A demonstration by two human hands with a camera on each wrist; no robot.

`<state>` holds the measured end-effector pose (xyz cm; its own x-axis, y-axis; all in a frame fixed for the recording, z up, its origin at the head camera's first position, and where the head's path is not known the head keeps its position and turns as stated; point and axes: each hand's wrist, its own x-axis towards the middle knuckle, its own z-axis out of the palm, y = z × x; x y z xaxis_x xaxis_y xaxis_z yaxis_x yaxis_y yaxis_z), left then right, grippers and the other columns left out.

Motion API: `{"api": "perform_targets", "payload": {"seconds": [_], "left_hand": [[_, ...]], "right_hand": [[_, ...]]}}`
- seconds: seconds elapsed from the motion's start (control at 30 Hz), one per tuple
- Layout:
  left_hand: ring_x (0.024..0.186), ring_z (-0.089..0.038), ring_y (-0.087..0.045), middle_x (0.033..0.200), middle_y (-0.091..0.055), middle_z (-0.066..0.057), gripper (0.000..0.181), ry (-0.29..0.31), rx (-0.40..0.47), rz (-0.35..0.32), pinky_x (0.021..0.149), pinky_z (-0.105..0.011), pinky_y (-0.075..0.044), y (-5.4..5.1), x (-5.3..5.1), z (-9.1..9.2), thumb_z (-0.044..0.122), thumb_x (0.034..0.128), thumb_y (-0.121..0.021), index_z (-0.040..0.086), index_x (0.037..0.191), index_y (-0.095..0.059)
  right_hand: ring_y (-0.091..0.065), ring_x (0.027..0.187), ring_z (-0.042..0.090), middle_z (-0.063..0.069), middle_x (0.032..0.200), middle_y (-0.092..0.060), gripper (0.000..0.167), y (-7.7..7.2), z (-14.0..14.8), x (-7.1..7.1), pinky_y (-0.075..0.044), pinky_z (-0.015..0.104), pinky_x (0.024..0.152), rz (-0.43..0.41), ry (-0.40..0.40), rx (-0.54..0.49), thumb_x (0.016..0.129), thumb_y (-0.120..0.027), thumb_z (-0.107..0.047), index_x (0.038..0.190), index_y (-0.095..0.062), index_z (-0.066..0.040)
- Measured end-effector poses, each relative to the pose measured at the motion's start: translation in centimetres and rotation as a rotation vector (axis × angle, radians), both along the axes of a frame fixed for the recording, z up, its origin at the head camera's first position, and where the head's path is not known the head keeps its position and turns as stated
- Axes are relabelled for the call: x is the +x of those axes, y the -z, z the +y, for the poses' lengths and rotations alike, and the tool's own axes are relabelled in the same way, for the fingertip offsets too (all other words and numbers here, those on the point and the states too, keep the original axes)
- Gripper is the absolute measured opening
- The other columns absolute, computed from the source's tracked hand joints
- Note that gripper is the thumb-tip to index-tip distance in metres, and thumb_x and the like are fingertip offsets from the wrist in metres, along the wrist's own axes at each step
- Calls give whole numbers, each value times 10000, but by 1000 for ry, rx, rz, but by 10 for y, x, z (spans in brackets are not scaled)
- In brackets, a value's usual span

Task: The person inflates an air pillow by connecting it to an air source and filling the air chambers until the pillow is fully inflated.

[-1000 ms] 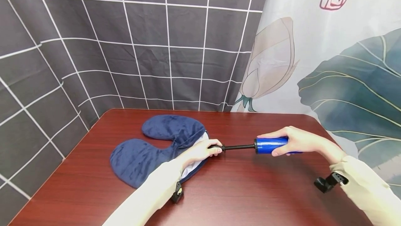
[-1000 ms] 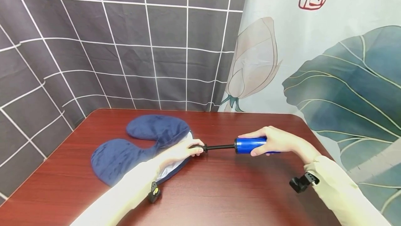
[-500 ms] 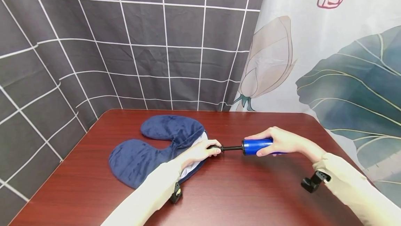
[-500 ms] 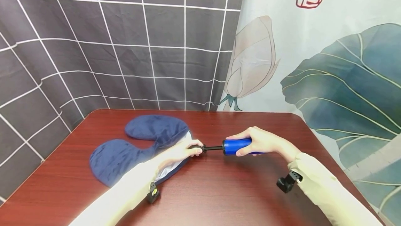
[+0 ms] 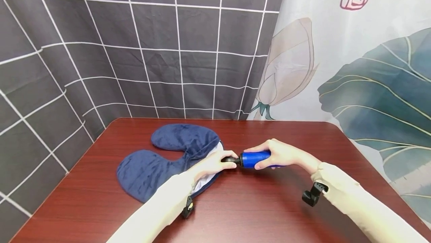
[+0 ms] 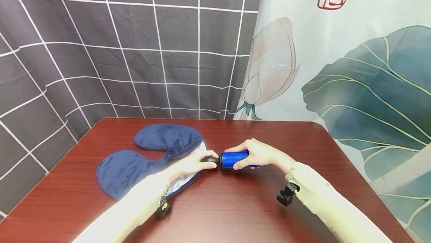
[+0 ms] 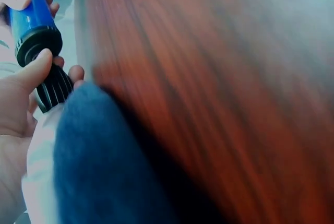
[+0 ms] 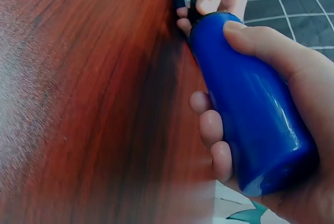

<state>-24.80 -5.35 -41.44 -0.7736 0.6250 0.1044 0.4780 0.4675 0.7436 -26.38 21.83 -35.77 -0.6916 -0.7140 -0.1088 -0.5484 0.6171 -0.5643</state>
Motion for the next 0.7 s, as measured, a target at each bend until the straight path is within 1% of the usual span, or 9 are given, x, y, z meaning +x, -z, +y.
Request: {"api": "perform_targets", "payload": {"seconds": [0.07,0.17,0.23,0.4,0.5,0.6,0.7], "left_hand": [[985,-134,-569,1134,-686,-87,271,18,-33,29,909,-227,-416,0,-1,-3,233,957,-635,111,1199,-636],[998,-146,-567,1126,-682,-64,281,39,-63,61,925,-241,-412,0,-3,-7,236,961,-630,126,1220,-632],[988,-133,-565,1104,-685,-50,274,52,-64,73,925,-237,-414,0,-4,-8,230,962,-628,125,1215,-638],[984,-115,-576,1090,-692,-55,258,75,-50,114,926,-230,-429,0,-5,-8,219,962,-624,103,1192,-641],[979,-114,-578,1093,-693,-66,262,74,-57,125,921,-228,-433,0,-4,-7,226,966,-621,99,1195,-637],[972,-109,-571,1091,-693,-62,266,60,-63,114,913,-222,-428,0,-2,-7,229,966,-622,105,1200,-638],[973,-105,-569,1088,-695,-57,264,50,-59,105,915,-218,-423,0,-1,-7,229,965,-621,110,1200,-639]], "right_hand": [[-645,813,141,51,1203,-688,591,-1,0,0,-563,310,553,-20,7,5,834,-765,-440,1376,-586,-285],[-634,863,170,66,1221,-676,585,-6,6,1,-568,316,562,-28,20,24,838,-766,-422,1379,-581,-298],[-626,881,187,85,1233,-661,580,-10,13,2,-572,335,570,-46,36,35,843,-769,-390,1383,-575,-304],[-633,830,193,117,1215,-649,584,-18,37,5,-572,376,567,-88,79,44,844,-778,-327,1389,-567,-305],[-638,821,188,118,1194,-651,589,-22,54,7,-573,386,567,-106,98,47,842,-780,-325,1390,-564,-312],[-644,817,196,122,1176,-646,580,-26,68,9,-576,394,569,-122,103,44,851,-771,-325,1392,-561,-314],[-662,757,217,146,1156,-641,574,-30,81,10,-574,393,558,-133,90,28,869,-754,-301,1406,-552,-279]]}}
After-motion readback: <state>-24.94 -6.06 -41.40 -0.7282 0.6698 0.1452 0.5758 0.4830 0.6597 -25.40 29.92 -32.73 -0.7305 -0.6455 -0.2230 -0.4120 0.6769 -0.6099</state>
